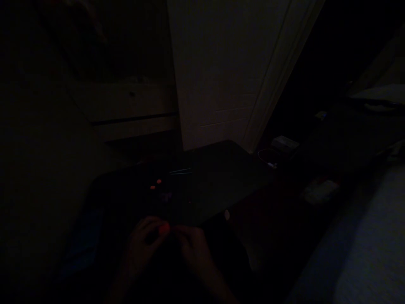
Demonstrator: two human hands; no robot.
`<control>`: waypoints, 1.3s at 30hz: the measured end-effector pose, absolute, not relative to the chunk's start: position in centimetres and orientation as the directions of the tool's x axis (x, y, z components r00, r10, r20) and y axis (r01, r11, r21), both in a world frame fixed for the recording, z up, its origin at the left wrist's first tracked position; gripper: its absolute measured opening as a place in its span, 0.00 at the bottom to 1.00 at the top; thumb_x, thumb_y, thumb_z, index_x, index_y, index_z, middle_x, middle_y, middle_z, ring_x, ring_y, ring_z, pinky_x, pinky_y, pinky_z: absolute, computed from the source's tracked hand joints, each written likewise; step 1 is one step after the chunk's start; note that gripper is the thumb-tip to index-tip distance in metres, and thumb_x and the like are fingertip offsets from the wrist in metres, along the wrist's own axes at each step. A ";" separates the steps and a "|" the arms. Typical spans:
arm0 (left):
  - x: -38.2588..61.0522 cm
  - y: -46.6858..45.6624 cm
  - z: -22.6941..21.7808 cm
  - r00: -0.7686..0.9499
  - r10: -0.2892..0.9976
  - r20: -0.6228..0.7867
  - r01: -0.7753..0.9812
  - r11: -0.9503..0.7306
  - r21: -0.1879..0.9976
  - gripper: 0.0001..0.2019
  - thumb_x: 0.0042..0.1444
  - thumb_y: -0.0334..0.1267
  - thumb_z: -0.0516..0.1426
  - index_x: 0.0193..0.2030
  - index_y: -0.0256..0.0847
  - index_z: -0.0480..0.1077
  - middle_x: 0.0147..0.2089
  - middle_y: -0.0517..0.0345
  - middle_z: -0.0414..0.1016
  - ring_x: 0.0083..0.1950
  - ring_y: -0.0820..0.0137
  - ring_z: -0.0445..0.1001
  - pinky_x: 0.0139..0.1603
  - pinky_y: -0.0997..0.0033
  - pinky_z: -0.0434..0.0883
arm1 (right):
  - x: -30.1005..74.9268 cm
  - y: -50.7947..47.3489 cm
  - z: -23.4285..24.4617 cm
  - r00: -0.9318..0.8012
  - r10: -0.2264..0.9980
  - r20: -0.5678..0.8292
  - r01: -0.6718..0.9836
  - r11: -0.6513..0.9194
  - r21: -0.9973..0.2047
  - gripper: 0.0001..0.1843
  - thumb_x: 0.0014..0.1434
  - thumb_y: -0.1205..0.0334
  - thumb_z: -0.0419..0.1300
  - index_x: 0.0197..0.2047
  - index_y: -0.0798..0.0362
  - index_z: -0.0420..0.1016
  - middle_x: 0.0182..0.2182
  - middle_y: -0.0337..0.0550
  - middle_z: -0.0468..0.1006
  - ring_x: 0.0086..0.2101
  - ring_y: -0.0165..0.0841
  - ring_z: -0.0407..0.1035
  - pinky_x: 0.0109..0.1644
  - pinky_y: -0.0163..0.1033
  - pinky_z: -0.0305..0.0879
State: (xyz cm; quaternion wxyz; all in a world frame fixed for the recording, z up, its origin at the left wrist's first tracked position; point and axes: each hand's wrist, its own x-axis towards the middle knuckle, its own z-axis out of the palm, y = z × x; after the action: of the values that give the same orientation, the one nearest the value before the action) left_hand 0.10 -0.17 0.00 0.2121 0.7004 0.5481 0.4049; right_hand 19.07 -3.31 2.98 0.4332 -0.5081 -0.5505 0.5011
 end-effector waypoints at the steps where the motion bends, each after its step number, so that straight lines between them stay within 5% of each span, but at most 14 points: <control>1: 0.1 -0.2 0.1 0.072 0.940 0.333 0.601 -0.307 0.738 0.10 0.59 0.50 0.64 0.39 0.49 0.84 0.43 0.52 0.83 0.46 0.56 0.81 0.49 0.54 0.79 | 19.0 -3.4 2.8 -0.082 0.996 -0.035 0.135 -0.024 -0.991 0.16 0.67 0.60 0.57 0.45 0.50 0.89 0.44 0.48 0.89 0.46 0.45 0.82 0.55 0.45 0.73; 7: 0.1 -0.1 0.3 0.086 0.939 0.332 0.587 -0.317 0.745 0.11 0.60 0.51 0.64 0.40 0.49 0.84 0.43 0.53 0.84 0.46 0.56 0.82 0.49 0.53 0.79 | 17.8 -3.4 1.2 0.068 0.998 0.006 0.151 -0.004 -0.989 0.16 0.70 0.58 0.57 0.47 0.51 0.86 0.44 0.50 0.88 0.46 0.44 0.82 0.53 0.44 0.74; 19: -0.1 -0.1 -0.1 0.099 0.941 0.323 0.597 -0.316 0.737 0.08 0.59 0.47 0.65 0.41 0.50 0.84 0.44 0.54 0.84 0.48 0.56 0.82 0.51 0.53 0.79 | 18.5 -3.7 2.0 -0.034 0.999 -0.029 0.105 -0.026 -0.994 0.16 0.68 0.57 0.60 0.47 0.51 0.88 0.47 0.51 0.88 0.49 0.48 0.81 0.57 0.49 0.73; 28: -0.2 0.0 -0.4 0.088 0.962 0.259 0.582 -0.261 0.770 0.10 0.57 0.48 0.65 0.41 0.49 0.84 0.45 0.53 0.83 0.48 0.55 0.82 0.52 0.52 0.78 | 18.4 -3.2 1.8 0.053 0.998 -0.023 0.159 -0.031 -0.987 0.14 0.68 0.62 0.58 0.46 0.53 0.86 0.44 0.49 0.88 0.46 0.44 0.82 0.53 0.43 0.73; 39: 0.1 0.0 0.3 0.062 0.976 0.210 0.570 -0.207 0.795 0.14 0.56 0.55 0.65 0.40 0.49 0.85 0.41 0.54 0.81 0.42 0.58 0.82 0.45 0.58 0.80 | 18.2 -3.7 2.6 -0.038 0.999 0.007 0.156 0.013 -0.988 0.17 0.67 0.66 0.57 0.48 0.50 0.89 0.45 0.49 0.89 0.46 0.45 0.83 0.55 0.45 0.75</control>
State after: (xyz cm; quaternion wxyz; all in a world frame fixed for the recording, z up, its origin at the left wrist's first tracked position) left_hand 0.08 0.00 0.26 0.2673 0.6780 0.5701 0.3793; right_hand 18.25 -3.71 2.60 0.4524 -0.5257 -0.5494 0.4659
